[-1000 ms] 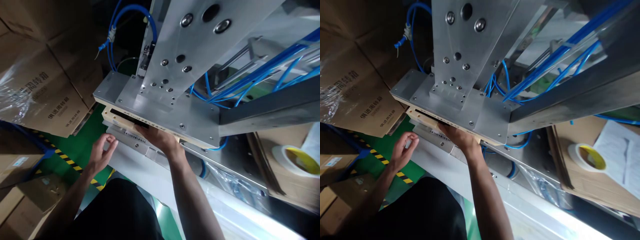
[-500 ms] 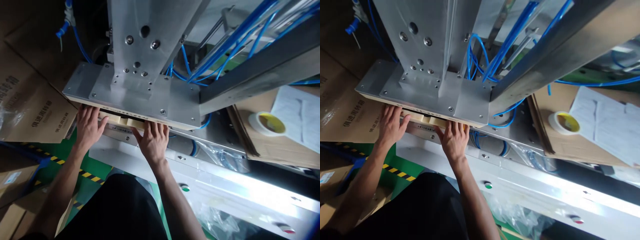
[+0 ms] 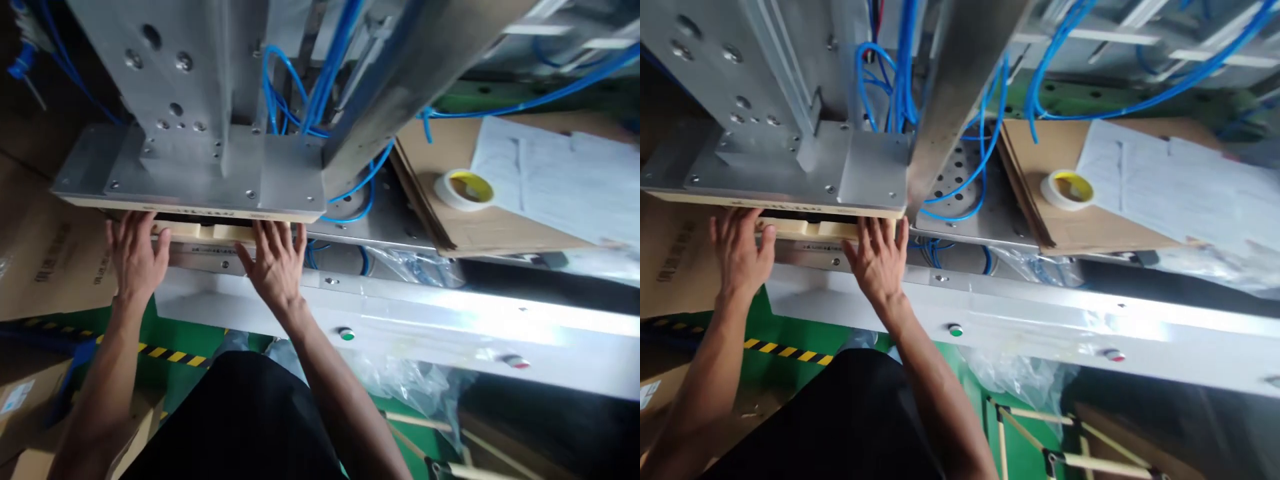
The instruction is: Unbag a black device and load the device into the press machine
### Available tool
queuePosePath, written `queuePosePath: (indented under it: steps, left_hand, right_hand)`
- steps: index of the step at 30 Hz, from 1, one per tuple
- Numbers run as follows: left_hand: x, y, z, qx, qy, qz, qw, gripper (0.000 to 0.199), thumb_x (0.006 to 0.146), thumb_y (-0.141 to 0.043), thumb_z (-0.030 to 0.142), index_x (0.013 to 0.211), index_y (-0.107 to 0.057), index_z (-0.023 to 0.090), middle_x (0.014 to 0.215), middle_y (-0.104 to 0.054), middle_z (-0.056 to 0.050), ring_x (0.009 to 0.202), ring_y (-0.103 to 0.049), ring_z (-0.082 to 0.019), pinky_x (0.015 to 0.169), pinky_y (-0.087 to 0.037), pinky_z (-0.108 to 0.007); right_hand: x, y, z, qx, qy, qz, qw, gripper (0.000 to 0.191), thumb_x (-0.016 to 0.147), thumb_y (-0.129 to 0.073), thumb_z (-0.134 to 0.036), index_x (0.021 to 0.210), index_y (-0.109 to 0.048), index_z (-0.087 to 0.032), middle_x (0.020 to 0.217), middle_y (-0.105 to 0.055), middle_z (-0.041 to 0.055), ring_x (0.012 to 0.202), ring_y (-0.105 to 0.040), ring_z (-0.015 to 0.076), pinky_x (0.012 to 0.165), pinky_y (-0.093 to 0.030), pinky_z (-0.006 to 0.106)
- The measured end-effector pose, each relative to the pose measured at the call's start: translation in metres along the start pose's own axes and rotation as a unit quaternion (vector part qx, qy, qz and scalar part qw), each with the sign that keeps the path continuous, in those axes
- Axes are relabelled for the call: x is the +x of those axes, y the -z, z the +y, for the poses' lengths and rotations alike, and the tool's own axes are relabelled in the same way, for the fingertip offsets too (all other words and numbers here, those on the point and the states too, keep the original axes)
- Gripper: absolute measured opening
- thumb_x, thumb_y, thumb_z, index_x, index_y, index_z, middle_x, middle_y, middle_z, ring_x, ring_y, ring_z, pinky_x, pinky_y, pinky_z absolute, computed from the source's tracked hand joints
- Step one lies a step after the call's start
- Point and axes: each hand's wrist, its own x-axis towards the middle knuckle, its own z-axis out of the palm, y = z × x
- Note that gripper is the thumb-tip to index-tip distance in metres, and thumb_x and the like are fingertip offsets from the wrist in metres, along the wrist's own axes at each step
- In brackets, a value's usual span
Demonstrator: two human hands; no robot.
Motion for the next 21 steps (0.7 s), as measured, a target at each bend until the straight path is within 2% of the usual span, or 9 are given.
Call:
queuePosePath:
  steps: [2, 4, 6, 8, 11, 13, 16, 19, 21]
  left_hand:
    - [-0.022, -0.007, -0.002, -0.026, -0.006, 0.075, 0.997, 0.047, 0.107, -0.051, 0.042, 0.147, -0.058, 0.018, 0.152, -0.063, -0.023, 0.153, -0.049, -0.037, 0.132, -0.03, -0.063]
    - [-0.057, -0.019, 0.004, -0.06, -0.003, 0.187, 0.98, 0.043, 0.105, -0.052, 0.034, 0.144, -0.059, 0.014, 0.143, -0.065, -0.024, 0.141, -0.058, -0.036, 0.121, -0.043, -0.06]
    - [-0.1, -0.033, 0.022, -0.089, -0.006, 0.23, 0.969, 0.037, 0.102, -0.058, 0.025, 0.136, -0.062, 0.013, 0.128, -0.068, -0.022, 0.126, -0.063, -0.035, 0.109, -0.051, -0.055]
    - [-0.142, -0.044, 0.056, -0.14, -0.066, 0.153, 0.976, 0.029, 0.098, -0.062, 0.018, 0.126, -0.064, 0.016, 0.11, -0.07, -0.015, 0.11, -0.067, -0.03, 0.096, -0.054, -0.046]
    - [-0.19, -0.059, 0.124, -0.219, -0.202, -0.038, 0.954, 0.017, 0.097, -0.063, 0.015, 0.113, -0.066, 0.02, 0.096, -0.074, -0.007, 0.094, -0.07, -0.023, 0.091, -0.054, -0.039]
    - [-0.211, -0.068, 0.169, -0.23, -0.267, -0.104, 0.93, 0.019, 0.099, -0.061, 0.016, 0.116, -0.068, 0.02, 0.105, -0.079, -0.008, 0.1, -0.072, -0.022, 0.096, -0.054, -0.038]
    - [-0.233, -0.082, 0.216, -0.199, -0.305, -0.115, 0.924, 0.033, 0.102, -0.061, 0.02, 0.135, -0.066, 0.019, 0.13, -0.079, -0.011, 0.121, -0.07, -0.026, 0.108, -0.051, -0.04]
    - [-0.254, -0.095, 0.238, -0.109, -0.293, -0.08, 0.946, 0.056, 0.1, -0.069, 0.025, 0.154, -0.056, 0.017, 0.141, -0.075, -0.012, 0.129, -0.066, -0.029, 0.116, -0.048, -0.043]
    - [-0.269, -0.102, 0.245, -0.046, -0.281, -0.043, 0.958, 0.071, 0.097, -0.075, 0.028, 0.162, -0.048, 0.019, 0.143, -0.074, -0.013, 0.13, -0.066, -0.032, 0.12, -0.047, -0.046]
  right_hand:
    - [-0.024, 0.012, -0.007, 0.023, -0.004, 0.015, 1.0, 0.055, 0.109, -0.055, -0.045, 0.156, -0.052, -0.016, 0.152, -0.065, 0.0164, 0.153, -0.047, 0.0317, 0.133, -0.023, 0.06]
    - [-0.06, 0.026, -0.013, 0.068, 0.007, 0.024, 0.997, 0.048, 0.106, -0.062, -0.037, 0.15, -0.057, -0.018, 0.145, -0.07, 0.013, 0.148, -0.053, 0.027, 0.134, -0.026, 0.054]
    - [-0.101, 0.04, -0.012, 0.128, 0.021, 0.022, 0.991, 0.036, 0.104, -0.064, -0.026, 0.139, -0.064, -0.019, 0.13, -0.077, 0.0091, 0.134, -0.063, 0.022, 0.131, -0.034, 0.047]
    - [-0.138, 0.055, -0.001, 0.176, 0.038, 0.014, 0.984, 0.029, 0.103, -0.061, -0.015, 0.13, -0.067, -0.02, 0.116, -0.079, 0.0059, 0.118, -0.069, 0.0186, 0.122, -0.044, 0.043]
    - [-0.177, 0.076, 0.032, 0.193, 0.032, 0.03, 0.98, 0.029, 0.1, -0.061, -0.009, 0.124, -0.068, -0.022, 0.103, -0.078, 0.0043, 0.1, -0.071, 0.018, 0.104, -0.054, 0.04]
    - [-0.195, 0.089, 0.062, 0.161, 0.002, 0.065, 0.985, 0.031, 0.097, -0.065, -0.006, 0.122, -0.069, -0.023, 0.096, -0.075, 0.004, 0.092, -0.07, 0.0185, 0.093, -0.056, 0.04]
    - [-0.224, 0.111, 0.121, 0.069, -0.033, 0.135, 0.988, 0.022, 0.096, -0.068, -0.012, 0.115, -0.069, -0.024, 0.092, -0.072, 0.0045, 0.088, -0.069, 0.0197, 0.084, -0.056, 0.039]
    - [-0.264, 0.134, 0.208, -0.054, -0.097, 0.212, 0.971, 0.011, 0.098, -0.068, -0.024, 0.109, -0.072, -0.023, 0.096, -0.072, 0.007, 0.091, -0.068, 0.0217, 0.083, -0.054, 0.039]
    - [-0.296, 0.152, 0.281, -0.114, -0.219, 0.251, 0.936, 0.013, 0.098, -0.066, -0.028, 0.106, -0.074, -0.022, 0.1, -0.073, 0.0096, 0.095, -0.068, 0.0241, 0.089, -0.054, 0.041]
